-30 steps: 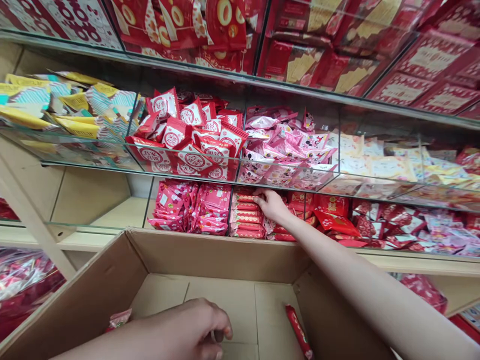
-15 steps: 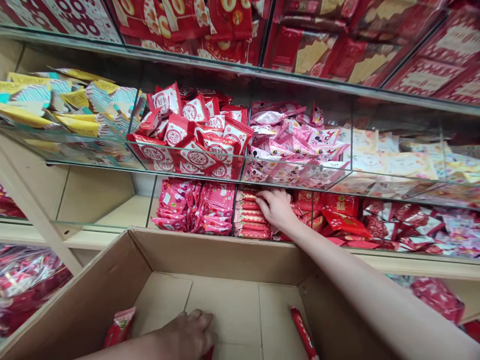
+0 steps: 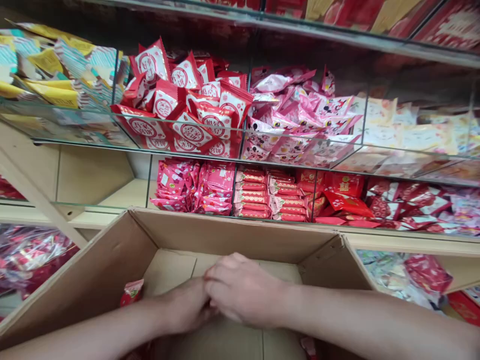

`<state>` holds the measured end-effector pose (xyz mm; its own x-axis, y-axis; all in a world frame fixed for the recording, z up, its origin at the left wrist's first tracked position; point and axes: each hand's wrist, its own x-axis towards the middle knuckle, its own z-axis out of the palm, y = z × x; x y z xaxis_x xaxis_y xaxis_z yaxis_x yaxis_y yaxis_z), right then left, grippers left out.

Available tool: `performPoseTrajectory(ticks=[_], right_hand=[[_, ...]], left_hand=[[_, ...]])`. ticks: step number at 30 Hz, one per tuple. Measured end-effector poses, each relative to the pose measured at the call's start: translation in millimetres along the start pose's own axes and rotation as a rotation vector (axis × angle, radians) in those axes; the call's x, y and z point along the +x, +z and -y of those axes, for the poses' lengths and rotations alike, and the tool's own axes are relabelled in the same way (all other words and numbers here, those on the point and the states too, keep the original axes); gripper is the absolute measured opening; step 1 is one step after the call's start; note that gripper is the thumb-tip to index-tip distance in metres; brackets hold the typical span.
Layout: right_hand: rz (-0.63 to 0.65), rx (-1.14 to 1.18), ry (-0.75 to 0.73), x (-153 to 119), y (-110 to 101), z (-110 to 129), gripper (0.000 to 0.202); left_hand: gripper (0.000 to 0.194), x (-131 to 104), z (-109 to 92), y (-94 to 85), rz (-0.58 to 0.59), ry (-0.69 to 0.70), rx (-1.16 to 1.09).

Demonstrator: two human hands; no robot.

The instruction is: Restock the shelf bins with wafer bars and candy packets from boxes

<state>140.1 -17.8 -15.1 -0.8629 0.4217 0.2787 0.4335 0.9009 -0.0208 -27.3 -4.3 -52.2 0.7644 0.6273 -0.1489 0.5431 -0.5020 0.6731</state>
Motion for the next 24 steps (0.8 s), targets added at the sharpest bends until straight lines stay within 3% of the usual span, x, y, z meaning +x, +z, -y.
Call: performPoseTrajectory(ticks=[5, 9, 14, 19, 24], right_hand=[[-0.172, 0.427, 0.399, -2.9, -20.4, -10.9, 0.041], [-0.223, 0.802, 0.589, -3.6, -34.9, -16.0, 0.021], [-0.287, 1.007, 0.667, -2.5, -36.8, -18.0, 0.018], [-0.291, 1.135, 0.733, -0.4, -37.9, -24.1, 0.020], [-0.406, 1.079, 0.646, -0.5, -32.4, -29.9, 0.018]], left_hand=[[0.015, 2.0, -26.0, -40.0, -0.214, -0.046, -0.075], [0.016, -5.5, -43.0, -56.4, -0.432, -0.046, -0.017], [0.015, -6.4, -47.0, -58.1, -0.450, -0.042, -0.009], [0.020, -3.5, -43.0, -61.1, -0.416, -0.036, -0.176], [0.020, -2.0, -41.3, -65.6, -0.448, -0.034, -0.170]])
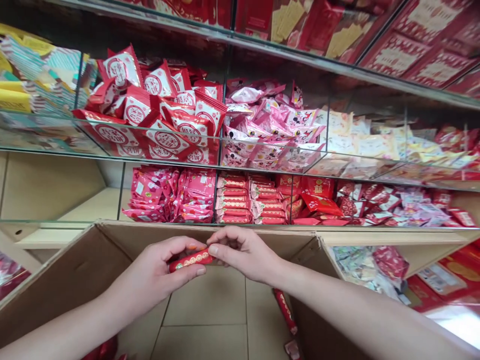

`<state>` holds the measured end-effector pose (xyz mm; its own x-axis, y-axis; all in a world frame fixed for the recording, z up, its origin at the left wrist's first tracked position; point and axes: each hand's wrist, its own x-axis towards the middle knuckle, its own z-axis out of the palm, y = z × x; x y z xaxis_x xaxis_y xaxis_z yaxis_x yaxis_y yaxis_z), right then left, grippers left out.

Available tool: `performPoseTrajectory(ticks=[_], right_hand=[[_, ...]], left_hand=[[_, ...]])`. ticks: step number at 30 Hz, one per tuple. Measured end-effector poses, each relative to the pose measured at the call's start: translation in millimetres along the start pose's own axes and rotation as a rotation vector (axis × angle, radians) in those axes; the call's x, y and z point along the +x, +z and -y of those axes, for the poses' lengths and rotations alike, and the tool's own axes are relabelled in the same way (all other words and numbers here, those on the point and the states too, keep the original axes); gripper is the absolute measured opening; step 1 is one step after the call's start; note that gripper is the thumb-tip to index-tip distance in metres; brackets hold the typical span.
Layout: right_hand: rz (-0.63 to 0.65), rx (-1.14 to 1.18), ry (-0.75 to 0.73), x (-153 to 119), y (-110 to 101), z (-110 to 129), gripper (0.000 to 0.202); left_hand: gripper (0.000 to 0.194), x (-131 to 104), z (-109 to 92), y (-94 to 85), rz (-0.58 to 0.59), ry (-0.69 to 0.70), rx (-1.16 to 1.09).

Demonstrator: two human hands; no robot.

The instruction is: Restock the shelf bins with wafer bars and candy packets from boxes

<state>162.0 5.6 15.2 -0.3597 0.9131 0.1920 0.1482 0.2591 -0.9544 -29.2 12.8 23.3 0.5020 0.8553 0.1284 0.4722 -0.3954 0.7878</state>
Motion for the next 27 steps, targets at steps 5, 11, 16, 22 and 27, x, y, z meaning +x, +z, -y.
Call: performPoseTrajectory(ticks=[5, 11, 16, 22, 27], right_hand=[[-0.066, 0.155, -0.013, 1.8, -3.6, 1.4, 0.018], [-0.157, 0.320, 0.064, 6.3, -12.8, 9.2, 0.025], [-0.220, 0.498, 0.081, 5.5, -10.7, 12.4, 0.025], [-0.192, 0.527, 0.048, 5.5, -11.7, 15.3, 0.027], [-0.134, 0.404, 0.038, 3.1, -11.1, 17.9, 0.023]], left_hand=[[0.027, 2.8, 3.1, -3.0, -0.048, -0.094, -0.162], [0.024, 3.9, -3.2, -11.5, -0.182, -0.312, -0.597], [0.020, 1.6, -11.8, -12.2, -0.155, -0.385, -0.805], [0.023, 1.6, -8.5, -11.7, -0.234, -0.309, -0.825], [0.023, -0.3, -9.0, -9.3, -0.278, -0.241, -0.799]])
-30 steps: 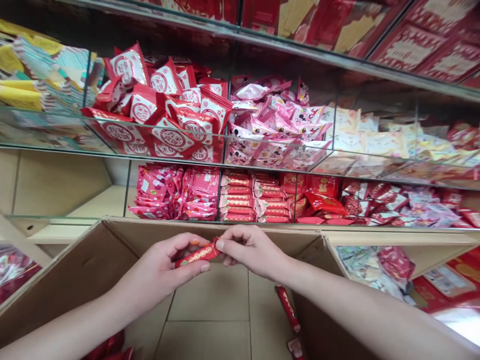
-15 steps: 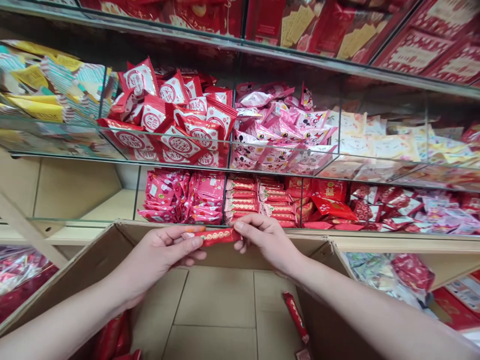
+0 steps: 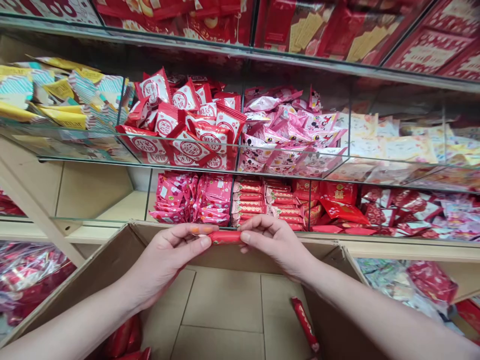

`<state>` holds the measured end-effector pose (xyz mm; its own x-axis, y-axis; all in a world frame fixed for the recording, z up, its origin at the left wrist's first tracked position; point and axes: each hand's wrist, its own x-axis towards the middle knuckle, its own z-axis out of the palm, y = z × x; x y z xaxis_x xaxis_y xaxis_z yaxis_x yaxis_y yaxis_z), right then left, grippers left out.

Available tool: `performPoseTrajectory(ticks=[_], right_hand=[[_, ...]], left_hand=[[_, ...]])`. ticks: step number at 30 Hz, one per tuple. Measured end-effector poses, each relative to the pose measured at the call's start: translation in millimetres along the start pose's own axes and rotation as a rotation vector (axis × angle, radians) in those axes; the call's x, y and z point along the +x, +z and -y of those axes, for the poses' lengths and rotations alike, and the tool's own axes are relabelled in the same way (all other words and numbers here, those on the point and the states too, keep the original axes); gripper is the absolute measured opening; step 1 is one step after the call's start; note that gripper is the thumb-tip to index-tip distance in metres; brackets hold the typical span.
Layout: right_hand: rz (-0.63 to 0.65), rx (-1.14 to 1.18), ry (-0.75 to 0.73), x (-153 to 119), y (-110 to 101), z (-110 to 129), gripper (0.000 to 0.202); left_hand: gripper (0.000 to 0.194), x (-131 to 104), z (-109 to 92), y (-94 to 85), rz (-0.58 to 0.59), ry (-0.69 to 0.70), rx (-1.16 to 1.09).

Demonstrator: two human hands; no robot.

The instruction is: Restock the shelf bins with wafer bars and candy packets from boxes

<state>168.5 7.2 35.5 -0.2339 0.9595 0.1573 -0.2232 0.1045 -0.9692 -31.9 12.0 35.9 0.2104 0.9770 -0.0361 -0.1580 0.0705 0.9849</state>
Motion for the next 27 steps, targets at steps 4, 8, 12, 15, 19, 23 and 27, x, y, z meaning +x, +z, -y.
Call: performPoseTrajectory(ticks=[4, 8, 12, 15, 19, 23, 27], right_hand=[[-0.032, -0.116, -0.103, -1.0, 0.6, -6.0, 0.021], [-0.002, -0.130, -0.123, 0.3, -0.6, -13.5, 0.028], [0.038, -0.145, -0.043, 1.1, -2.4, -13.6, 0.033], [0.034, -0.200, -0.017, 1.1, -3.6, -11.8, 0.028], [0.008, -0.225, -0.051, 1.5, -3.9, -14.3, 0.026], [0.024, -0.359, -0.143, 2.1, -3.3, -14.7, 0.023], [0.012, -0.777, -0.450, 4.0, -14.1, 3.0, 0.016]], left_hand=[[0.026, -1.2, 0.8, 1.8, -0.001, -0.031, -0.045], [0.030, -0.1, 3.0, 0.3, 0.012, 0.079, 0.032], [0.029, -1.5, 3.8, 0.0, 0.004, 0.156, 0.164], [0.029, -2.9, 3.2, 0.5, 0.001, 0.163, 0.208], [0.028, -1.4, 2.7, -0.6, -0.034, 0.105, 0.172], [0.027, 1.2, 2.2, 0.3, -0.091, 0.069, 0.171], [0.040, 0.2, 2.4, 4.9, -0.044, 0.095, 0.188]])
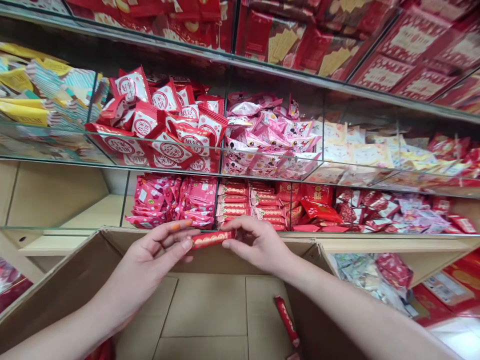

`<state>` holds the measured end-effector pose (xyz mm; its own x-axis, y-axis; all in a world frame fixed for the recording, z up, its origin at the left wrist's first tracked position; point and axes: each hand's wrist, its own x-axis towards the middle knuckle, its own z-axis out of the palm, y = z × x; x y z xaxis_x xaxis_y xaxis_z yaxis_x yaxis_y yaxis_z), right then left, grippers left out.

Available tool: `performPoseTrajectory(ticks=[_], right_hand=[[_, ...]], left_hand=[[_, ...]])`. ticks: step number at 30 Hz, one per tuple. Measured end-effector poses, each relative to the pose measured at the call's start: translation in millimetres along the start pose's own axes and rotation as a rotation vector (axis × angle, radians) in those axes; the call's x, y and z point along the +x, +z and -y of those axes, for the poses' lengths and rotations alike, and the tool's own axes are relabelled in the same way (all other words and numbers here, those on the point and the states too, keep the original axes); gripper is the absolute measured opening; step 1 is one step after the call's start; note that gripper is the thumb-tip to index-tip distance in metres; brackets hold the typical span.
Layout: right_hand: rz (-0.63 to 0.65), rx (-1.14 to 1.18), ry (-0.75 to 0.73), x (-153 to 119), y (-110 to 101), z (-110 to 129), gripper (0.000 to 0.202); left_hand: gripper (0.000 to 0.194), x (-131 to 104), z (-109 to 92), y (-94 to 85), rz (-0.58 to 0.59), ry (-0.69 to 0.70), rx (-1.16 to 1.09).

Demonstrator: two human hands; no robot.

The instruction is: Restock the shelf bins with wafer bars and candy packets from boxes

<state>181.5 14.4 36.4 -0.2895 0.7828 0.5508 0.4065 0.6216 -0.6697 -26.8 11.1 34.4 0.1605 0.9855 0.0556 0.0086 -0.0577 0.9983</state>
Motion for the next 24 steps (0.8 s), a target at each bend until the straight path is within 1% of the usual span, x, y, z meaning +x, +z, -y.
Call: performPoseTrajectory(ticks=[2, 3, 5, 7, 9, 11, 13, 17, 21, 24], right_hand=[[-0.116, -0.245, -0.103, 4.1, -18.7, -3.3, 0.016], [-0.190, -0.362, -0.116, 5.8, -28.9, -7.4, 0.018], [-0.333, -0.576, -0.066, 8.5, -47.7, -20.5, 0.021], [-0.416, -0.756, 0.010, 10.9, -60.5, -37.4, 0.024], [-0.408, -0.900, 0.064, 14.0, -65.3, -53.5, 0.026], [-0.339, -1.016, 0.117, 18.7, -63.7, -65.0, 0.029], [-0.288, -1.097, 0.178, 24.4, -59.5, -70.9, 0.031], [-0.306, -1.149, 0.251, 31.5, -55.5, -72.3, 0.035], [-0.313, -1.182, 0.301, 30.0, -59.4, -72.7, 0.036], [-0.300, -1.208, 0.330, 29.1, -62.3, -76.2, 0.036]], left_hand=[[0.039, -1.3, 0.7, 1.6, 0.011, 0.033, 0.054], [0.036, -1.9, 1.3, 2.1, 0.022, 0.044, 0.092], [0.028, -3.4, 2.7, 2.6, 0.072, 0.052, 0.158], [0.021, -5.4, 3.6, 3.4, 0.133, 0.056, 0.211], [0.018, -7.9, 3.9, 4.8, 0.193, 0.048, 0.260], [0.017, -10.4, 3.9, 6.9, 0.246, 0.035, 0.301], [0.018, -12.6, 4.0, 9.0, 0.293, 0.029, 0.331], [0.019, -16.2, 5.5, 12.2, 0.357, 0.025, 0.377], [0.017, -19.3, 7.6, 13.4, 0.438, 0.000, 0.432], [0.016, -21.8, 10.4, 14.3, 0.467, -0.028, 0.459]])
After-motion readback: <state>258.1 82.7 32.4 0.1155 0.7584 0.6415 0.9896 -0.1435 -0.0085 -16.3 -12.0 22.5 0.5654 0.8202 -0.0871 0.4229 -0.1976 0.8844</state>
